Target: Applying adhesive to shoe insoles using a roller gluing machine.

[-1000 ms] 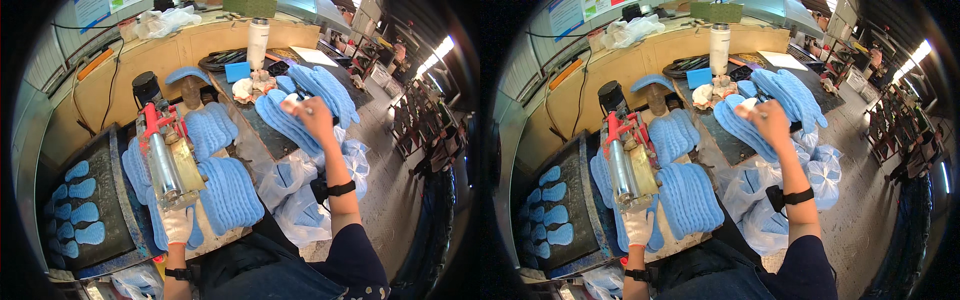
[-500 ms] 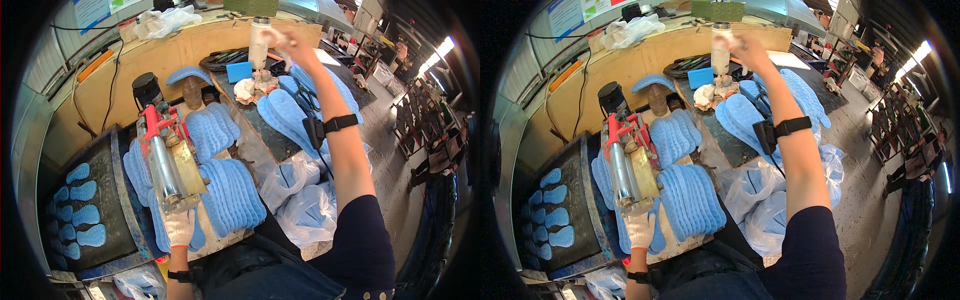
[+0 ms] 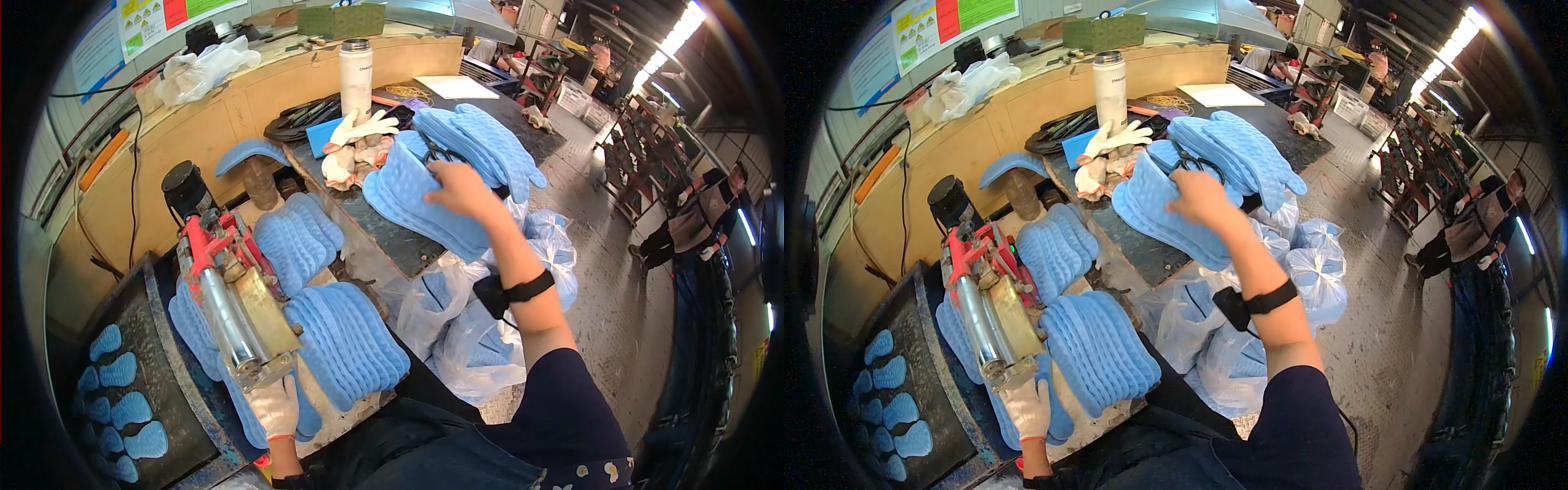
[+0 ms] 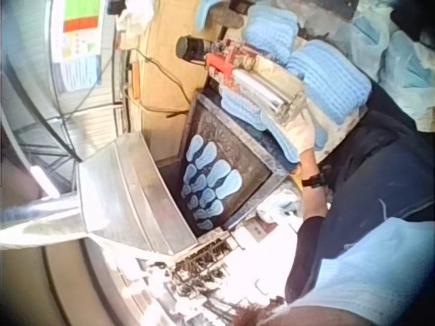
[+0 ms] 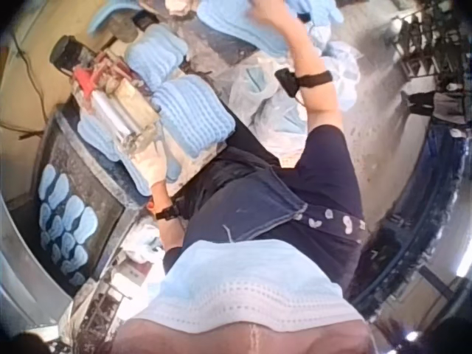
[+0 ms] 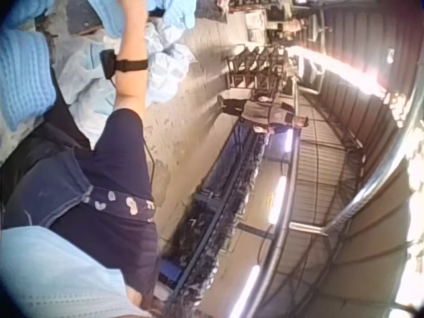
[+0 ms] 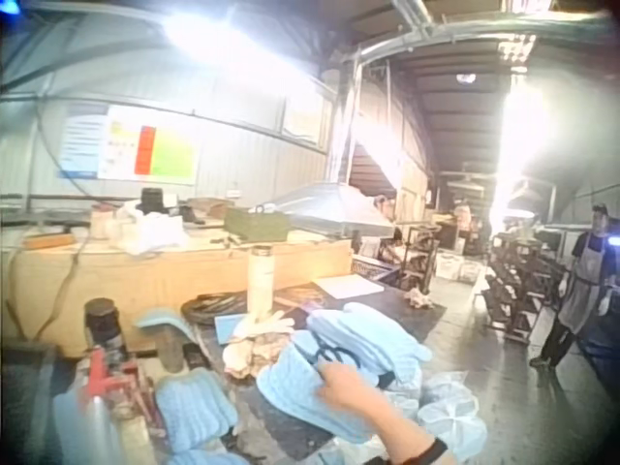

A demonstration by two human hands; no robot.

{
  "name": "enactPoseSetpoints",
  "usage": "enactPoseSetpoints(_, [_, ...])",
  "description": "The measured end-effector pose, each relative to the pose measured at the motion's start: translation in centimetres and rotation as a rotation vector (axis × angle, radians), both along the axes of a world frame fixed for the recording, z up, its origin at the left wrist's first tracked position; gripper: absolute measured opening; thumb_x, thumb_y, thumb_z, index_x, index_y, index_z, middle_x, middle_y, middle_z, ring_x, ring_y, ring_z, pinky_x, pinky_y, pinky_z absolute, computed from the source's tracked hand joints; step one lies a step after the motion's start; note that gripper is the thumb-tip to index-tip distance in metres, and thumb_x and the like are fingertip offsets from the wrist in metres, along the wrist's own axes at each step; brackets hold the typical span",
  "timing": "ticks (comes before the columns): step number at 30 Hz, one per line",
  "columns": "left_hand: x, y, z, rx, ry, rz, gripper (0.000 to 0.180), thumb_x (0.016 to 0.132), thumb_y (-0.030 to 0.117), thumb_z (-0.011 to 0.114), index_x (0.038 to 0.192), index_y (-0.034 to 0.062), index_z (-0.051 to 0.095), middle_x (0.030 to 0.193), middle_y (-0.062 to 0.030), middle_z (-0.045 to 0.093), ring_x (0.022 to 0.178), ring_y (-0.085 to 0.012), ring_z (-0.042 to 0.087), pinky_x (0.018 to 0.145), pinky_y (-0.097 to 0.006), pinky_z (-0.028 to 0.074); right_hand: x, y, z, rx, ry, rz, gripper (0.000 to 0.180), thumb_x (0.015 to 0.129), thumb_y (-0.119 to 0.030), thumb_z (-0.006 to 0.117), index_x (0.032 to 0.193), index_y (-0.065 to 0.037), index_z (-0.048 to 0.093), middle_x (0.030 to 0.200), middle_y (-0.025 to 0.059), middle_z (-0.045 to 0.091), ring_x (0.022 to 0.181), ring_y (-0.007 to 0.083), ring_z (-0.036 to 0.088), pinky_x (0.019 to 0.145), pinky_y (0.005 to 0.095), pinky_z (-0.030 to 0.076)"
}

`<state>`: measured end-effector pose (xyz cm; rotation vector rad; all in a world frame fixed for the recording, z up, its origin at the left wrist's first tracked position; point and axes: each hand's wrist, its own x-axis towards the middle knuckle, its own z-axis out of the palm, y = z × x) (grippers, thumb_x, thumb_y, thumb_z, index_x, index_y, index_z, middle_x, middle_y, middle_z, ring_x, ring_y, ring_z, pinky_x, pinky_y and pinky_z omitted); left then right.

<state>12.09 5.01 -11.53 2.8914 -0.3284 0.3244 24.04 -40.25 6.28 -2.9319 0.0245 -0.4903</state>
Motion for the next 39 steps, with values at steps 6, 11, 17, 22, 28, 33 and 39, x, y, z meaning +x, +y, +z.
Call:
enactPoseSetpoints(6, [0.1, -0.1, 0.0, 0.029, -0.031, -0.011, 0.038, 0.087, 0.027, 0.057, 0.117, 0.0045, 0.064, 0.121, -0.0195, 0.061, 0.116, -0.0394, 0.051, 0.107, -0.053, 0.029, 2.9, -12.6, 5.1, 0.697, -0.067, -0.076, 0.044, 0.084, -0.033, 0.070, 0.105, 0.005, 0.067, 0.094, 0.0136, 0.069, 0.087, 0.0213, 0.065, 0.078, 0.0391, 0.050])
enactPoseSetpoints(11, [0.1, 0.0, -0.1, 0.019, -0.041, -0.007, 0.038, 0.088, 0.027, 0.057, 0.116, 0.0036, 0.064, 0.119, -0.0202, 0.061, 0.116, -0.0396, 0.051, 0.107, -0.054, 0.029, 4.4, -18.5, 2.8, 0.712, 0.177, -0.381, 0.048, 0.087, -0.034, 0.071, 0.120, -0.001, 0.060, 0.105, 0.0062, 0.064, 0.091, 0.0163, 0.060, 0.079, 0.0336, 0.048])
enactPoseSetpoints(17, [0.0, -0.3, 0.7, 0.051, 0.126, 0.023, 0.041, 0.087, 0.028, 0.057, 0.120, 0.0035, 0.062, 0.122, -0.0203, 0.060, 0.118, -0.0400, 0.050, 0.107, -0.054, 0.030, 4.4, -18.5, 1.6, 0.529, 0.083, -0.250, 0.043, 0.075, -0.032, 0.078, 0.095, 0.005, 0.069, 0.085, 0.0097, 0.066, 0.080, 0.0196, 0.060, 0.073, 0.0353, 0.047])
enactPoseSetpoints(22, [0.2, 0.1, -0.9, -0.002, -0.247, -0.093, 0.037, 0.084, 0.018, 0.060, 0.118, 0.0035, 0.061, 0.115, -0.0215, 0.059, 0.109, -0.0407, 0.052, 0.099, -0.053, 0.036, 0.8, -14.9, 5.9, 0.581, -0.209, -0.154, 0.041, 0.081, -0.030, 0.075, 0.100, 0.005, 0.068, 0.088, 0.0089, 0.069, 0.076, 0.0151, 0.062, 0.070, 0.0311, 0.049])
enactPoseSetpoints(28, [-3.6, 1.6, 1.2, -0.160, -0.485, -0.277, 0.037, 0.074, 0.005, 0.062, 0.111, 0.0032, 0.062, 0.097, -0.0113, 0.063, 0.080, -0.0286, 0.058, 0.070, -0.040, 0.044, -4.8, 0.2, 7.2, 1.051, -0.356, 0.264, 0.033, 0.089, -0.023, 0.071, 0.111, 0.000, 0.065, 0.098, 0.0038, 0.067, 0.085, 0.0120, 0.061, 0.079, 0.0270, 0.048])
enactPoseSetpoints(33, [-7.8, 1.1, 9.4, -0.475, -0.246, -0.363, 0.038, 0.082, 0.018, 0.065, 0.115, -0.0007, 0.061, 0.091, -0.0156, 0.065, 0.071, -0.0314, 0.059, 0.065, -0.040, 0.047, -10.4, 16.8, 1.8, 0.927, -0.123, 0.755, 0.034, 0.081, -0.016, 0.075, 0.110, 0.000, 0.066, 0.112, 0.0092, 0.062, 0.101, 0.0213, 0.058, 0.087, 0.0330, 0.045])
enactPoseSetpoints(39, [-11.7, 2.7, 12.2, -1.312, 0.262, -0.061, 0.067, 0.084, 0.021, 0.072, 0.139, 0.0006, 0.040, 0.104, -0.0085, 0.066, 0.092, -0.0170, 0.064, 0.079, -0.031, 0.051, -14.8, 30.0, -3.0, 0.739, 0.095, 1.011, 0.029, 0.078, -0.015, 0.077, 0.102, -0.001, 0.067, 0.099, 0.0116, 0.056, 0.086, 0.0263, 0.057, 0.075, 0.0350, 0.046])
